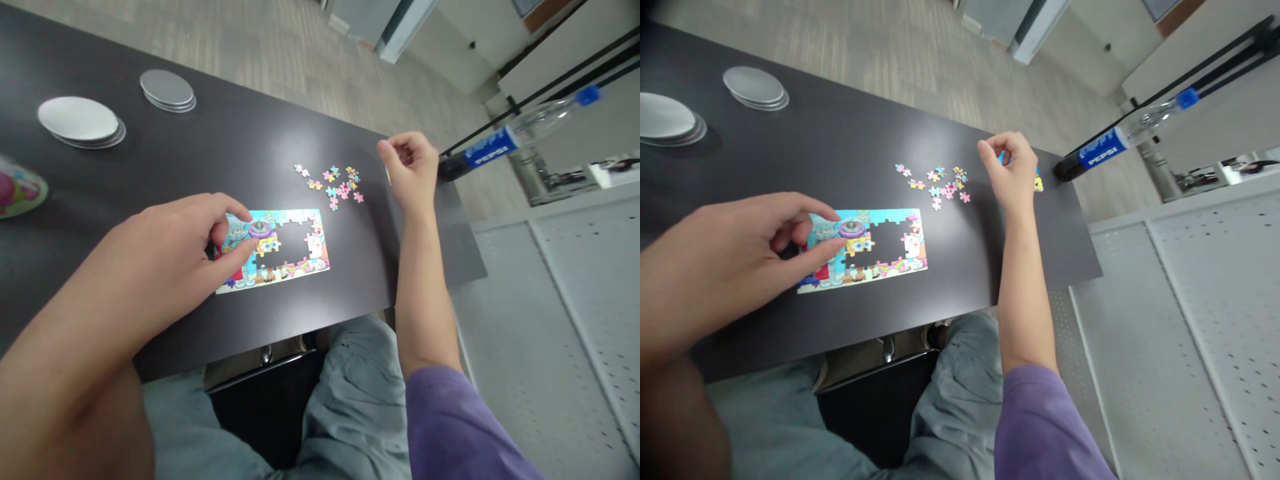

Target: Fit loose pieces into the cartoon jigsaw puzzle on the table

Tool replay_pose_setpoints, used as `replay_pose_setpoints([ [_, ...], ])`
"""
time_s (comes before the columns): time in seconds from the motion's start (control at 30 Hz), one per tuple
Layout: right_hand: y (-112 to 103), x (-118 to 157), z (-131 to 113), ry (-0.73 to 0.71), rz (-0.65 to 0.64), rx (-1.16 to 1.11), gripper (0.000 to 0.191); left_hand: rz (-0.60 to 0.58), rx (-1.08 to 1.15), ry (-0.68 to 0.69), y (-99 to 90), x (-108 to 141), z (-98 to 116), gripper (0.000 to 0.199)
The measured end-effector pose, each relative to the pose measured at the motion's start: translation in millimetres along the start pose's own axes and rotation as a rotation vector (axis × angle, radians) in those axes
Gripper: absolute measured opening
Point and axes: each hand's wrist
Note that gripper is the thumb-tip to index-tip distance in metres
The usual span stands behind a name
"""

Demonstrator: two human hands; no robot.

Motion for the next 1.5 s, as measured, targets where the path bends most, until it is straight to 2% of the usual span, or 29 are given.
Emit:
replay_pose_setpoints([
  [0.1, -10.3, 16.5, 35.4, 0.019, 0.060, 0.042, 0.053, -0.016, -0.022, -0.035, 1.0, -1.8, -2.9, 0.050],
  [0.2, -10.7, 24.7, 87.2, 0.008, 0.153, 0.076, 0.057, -0.026, -0.009, -0.048, 0.4, -2.1, -4.4, 0.052],
  [0.27, -7.2, 22.2, 124.1, -0.018, 0.227, 0.092, 0.073, -0.009, -0.001, -0.042, 0.9, -2.6, -5.1, 0.053],
  [0.33, -2.0, 15.4, 154.1, -0.009, 0.203, 0.074, 0.086, 0.014, 0.003, -0.030, 2.5, -3.6, -6.6, 0.053],
  [0.4, 3.0, 8.8, 171.5, 0.003, 0.168, 0.036, 0.090, 0.024, 0.001, -0.019, 4.4, -4.7, -9.0, 0.052],
  [0.47, 6.3, 5.8, 174.8, 0.027, 0.132, -0.017, 0.091, 0.031, -0.003, -0.013, 5.8, -5.5, -11.4, 0.052],
  [0.53, 7.3, 7.1, 166.1, 0.057, 0.113, -0.076, 0.090, 0.028, -0.010, -0.015, 6.1, -5.4, -12.4, 0.052],
  [0.63, 5.7, 12.2, 138.8, 0.065, 0.118, -0.158, 0.085, 0.029, -0.017, -0.023, 3.9, -4.3, -8.6, 0.052],
  [0.8, 4.0, 12.9, 83.2, 0.030, 0.266, -0.182, 0.056, -0.018, -0.033, -0.039, -4.9, -0.9, 3.0, 0.048],
  [0.9, 14.5, 8.7, 46.1, -0.021, 0.297, -0.235, 0.043, -0.007, -0.006, -0.018, -7.2, 1.8, 3.8, 0.044],
  [1.0, 34.9, 7.6, 2.4, -0.136, 0.213, -0.421, 0.051, 0.040, 0.054, 0.007, -6.2, 3.6, 0.6, 0.043],
  [1.1, 56.6, 11.5, -39.8, -0.169, 0.008, -0.518, 0.051, 0.073, 0.075, 0.025, -5.9, 4.3, -1.4, 0.042],
  [1.2, 70.3, 16.7, -67.7, -0.187, -0.153, -0.554, 0.045, 0.084, 0.064, 0.036, -6.9, 4.4, -1.2, 0.041],
  [1.27, 73.7, 19.2, -76.4, -0.161, -0.264, -0.551, 0.039, 0.111, 0.068, 0.052, -6.6, 4.2, -1.1, 0.041],
  [1.33, 74.3, 20.3, -79.1, -0.141, -0.319, -0.540, 0.032, 0.132, 0.076, 0.070, -5.4, 4.0, -1.5, 0.038],
  [1.5, 75.4, 20.5, -77.1, -0.161, -0.329, -0.532, 0.019, 0.148, 0.073, 0.082, -3.4, 4.8, -2.0, 0.031],
])
Point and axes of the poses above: each hand's wrist, its own x-axis away from the middle knuckle, its own y-axis out of the palm, z = x × y, and after that the axes turned 9 degrees about -y, right-handed
